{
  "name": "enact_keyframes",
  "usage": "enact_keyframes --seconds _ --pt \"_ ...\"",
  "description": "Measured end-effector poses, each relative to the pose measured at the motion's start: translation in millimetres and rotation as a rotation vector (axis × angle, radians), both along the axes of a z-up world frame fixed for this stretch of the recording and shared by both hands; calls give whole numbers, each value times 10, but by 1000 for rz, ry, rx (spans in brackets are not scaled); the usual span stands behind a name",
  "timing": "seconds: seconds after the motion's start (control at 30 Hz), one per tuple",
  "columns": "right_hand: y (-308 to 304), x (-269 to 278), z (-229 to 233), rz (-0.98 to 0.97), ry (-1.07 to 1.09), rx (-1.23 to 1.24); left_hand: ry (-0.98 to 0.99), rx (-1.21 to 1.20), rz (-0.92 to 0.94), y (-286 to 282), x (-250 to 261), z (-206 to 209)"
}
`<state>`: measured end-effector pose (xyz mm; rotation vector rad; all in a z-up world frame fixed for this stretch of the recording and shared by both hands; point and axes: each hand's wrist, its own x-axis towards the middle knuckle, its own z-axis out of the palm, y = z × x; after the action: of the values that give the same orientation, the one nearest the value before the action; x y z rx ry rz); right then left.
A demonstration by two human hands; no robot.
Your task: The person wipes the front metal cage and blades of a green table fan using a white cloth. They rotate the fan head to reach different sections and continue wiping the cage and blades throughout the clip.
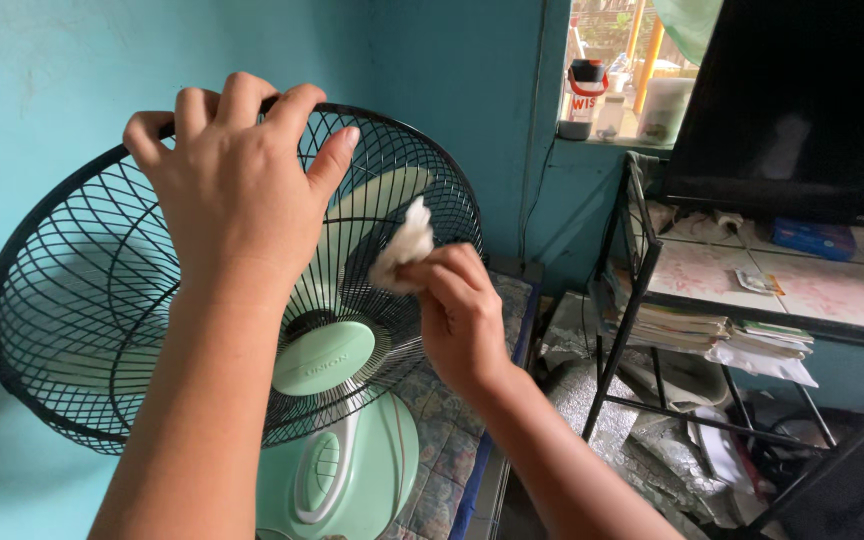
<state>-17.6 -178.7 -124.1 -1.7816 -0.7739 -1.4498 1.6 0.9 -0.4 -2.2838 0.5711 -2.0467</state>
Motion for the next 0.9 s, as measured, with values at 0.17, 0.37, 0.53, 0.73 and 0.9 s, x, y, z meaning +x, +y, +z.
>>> enact_keyframes --seconds 0.17,0.37,0.53,0.73,0.9 --pt "-342 -39 238 256 233 189 31 -8 32 -2 58 -21" --pt "-303 532 792 -235 204 361 41 -10 16 -4 80 -39" --pt "-51 549 665 -191 -7 319 80 -22 -4 -10 51 -33" --pt "12 433 445 -195 -111 189 124 28 -6 38 29 42" --pt "-400 493 397 -202 -29 315 254 80 -30 -1 -341 120"
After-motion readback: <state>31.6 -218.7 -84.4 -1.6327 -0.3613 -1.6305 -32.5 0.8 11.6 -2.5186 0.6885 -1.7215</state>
